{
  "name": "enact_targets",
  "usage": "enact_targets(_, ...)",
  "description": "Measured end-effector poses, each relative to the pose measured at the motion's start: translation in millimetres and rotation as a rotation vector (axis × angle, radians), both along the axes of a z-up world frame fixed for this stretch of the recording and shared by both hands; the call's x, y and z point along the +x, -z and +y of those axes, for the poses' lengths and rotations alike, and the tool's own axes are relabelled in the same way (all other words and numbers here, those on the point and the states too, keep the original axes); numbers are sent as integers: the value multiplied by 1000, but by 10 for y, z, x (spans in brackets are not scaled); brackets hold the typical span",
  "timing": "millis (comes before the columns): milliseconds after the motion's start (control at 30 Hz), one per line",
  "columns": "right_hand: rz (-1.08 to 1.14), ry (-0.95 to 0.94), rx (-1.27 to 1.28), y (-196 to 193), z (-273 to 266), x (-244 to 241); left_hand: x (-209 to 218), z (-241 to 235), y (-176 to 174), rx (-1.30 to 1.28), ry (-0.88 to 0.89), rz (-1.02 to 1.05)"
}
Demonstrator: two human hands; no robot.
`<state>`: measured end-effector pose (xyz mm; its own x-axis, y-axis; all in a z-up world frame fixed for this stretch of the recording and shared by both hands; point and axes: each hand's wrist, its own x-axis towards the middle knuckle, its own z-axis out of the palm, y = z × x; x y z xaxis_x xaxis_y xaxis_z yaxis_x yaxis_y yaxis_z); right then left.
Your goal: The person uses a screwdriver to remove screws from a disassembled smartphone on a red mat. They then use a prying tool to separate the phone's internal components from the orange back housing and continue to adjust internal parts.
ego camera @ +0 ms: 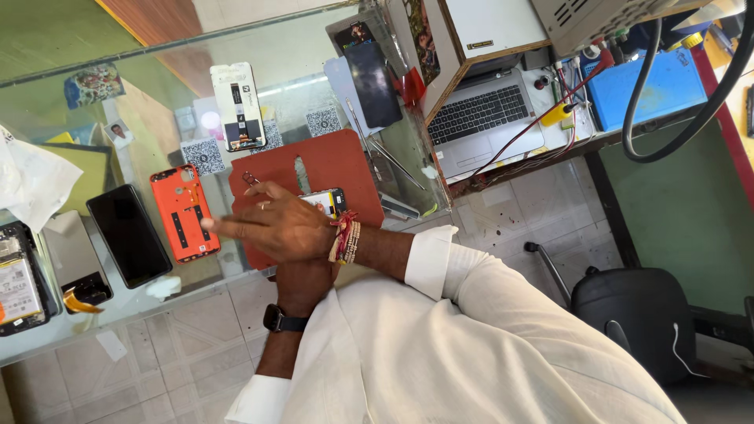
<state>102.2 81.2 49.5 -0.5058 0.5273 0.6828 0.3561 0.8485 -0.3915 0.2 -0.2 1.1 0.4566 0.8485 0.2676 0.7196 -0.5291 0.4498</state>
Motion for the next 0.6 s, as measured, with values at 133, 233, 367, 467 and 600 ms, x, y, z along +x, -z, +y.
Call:
enact_targets(133,-49,44,44,10,-37,24,32,24,-28,-122,-17,76)
enact_targets(233,22,42,17,4,-25,5,41,13,-77,-55,-11,-1)
enact_targets(367,-47,61,41,18,-5,21,50,17,-82,-40,-17,-26)
enact_targets(467,21,23,-25,42,2,21,40,20,-47,-158,-15,126)
enact_targets(600,-6,33,-13,69,18,12,31,-1,-31,1,5,5)
